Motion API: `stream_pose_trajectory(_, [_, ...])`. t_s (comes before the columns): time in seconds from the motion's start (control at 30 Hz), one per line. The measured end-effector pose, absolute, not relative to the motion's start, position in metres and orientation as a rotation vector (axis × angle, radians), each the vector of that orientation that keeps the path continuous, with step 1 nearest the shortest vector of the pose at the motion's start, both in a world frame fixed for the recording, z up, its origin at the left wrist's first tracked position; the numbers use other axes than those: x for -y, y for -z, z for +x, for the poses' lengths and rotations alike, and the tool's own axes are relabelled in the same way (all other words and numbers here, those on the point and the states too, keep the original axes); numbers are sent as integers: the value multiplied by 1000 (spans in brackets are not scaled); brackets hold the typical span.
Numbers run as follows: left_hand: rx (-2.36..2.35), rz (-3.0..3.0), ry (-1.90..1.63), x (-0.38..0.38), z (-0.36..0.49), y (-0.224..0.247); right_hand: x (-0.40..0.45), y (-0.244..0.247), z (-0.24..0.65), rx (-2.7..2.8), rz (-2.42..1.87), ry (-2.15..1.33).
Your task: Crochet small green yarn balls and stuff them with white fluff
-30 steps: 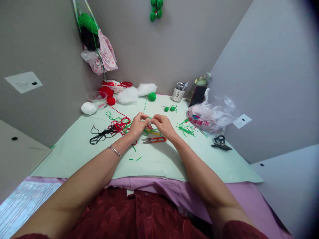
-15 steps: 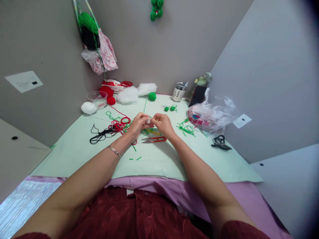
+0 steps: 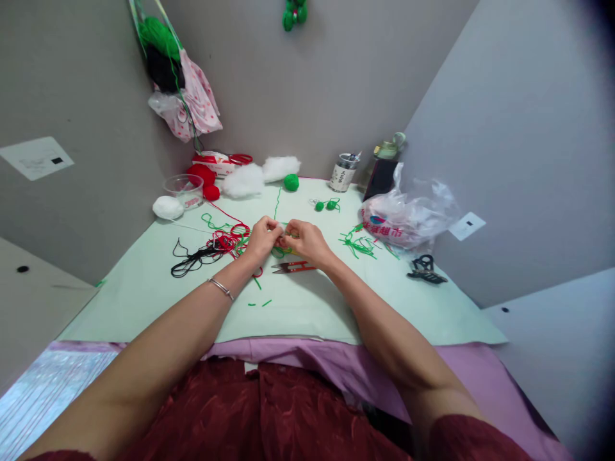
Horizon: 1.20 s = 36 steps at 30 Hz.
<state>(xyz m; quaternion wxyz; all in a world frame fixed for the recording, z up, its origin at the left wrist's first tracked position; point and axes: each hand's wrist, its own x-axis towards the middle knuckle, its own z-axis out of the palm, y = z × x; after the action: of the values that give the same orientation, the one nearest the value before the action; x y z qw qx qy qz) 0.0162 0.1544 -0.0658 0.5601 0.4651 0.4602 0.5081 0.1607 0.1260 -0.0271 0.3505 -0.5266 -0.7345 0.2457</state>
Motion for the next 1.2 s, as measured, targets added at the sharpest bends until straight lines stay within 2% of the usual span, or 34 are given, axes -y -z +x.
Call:
stream_pose_trajectory(0.17, [-1032,1029,-1153,-151,15,62,-128,31,155,1854,-1431,-580])
stream_pose_trajectory(0.4, [-849,975,-1180,-138,18,48,-142,32,167,1740,-1435,-675])
stream_pose_trajectory(0.7, [-928,1024,-1228,-148,19,60,-127,23,163,1785,-1306,-803])
stream_pose_trajectory(1.0, [-982,1196,-1503,-141,24,57,-132,29,154,1687,-1273,-916])
stream_pose_trajectory(1.2, [-895,1237,-1454,-135,22,50,-139,30,165,1618,-1299,-877])
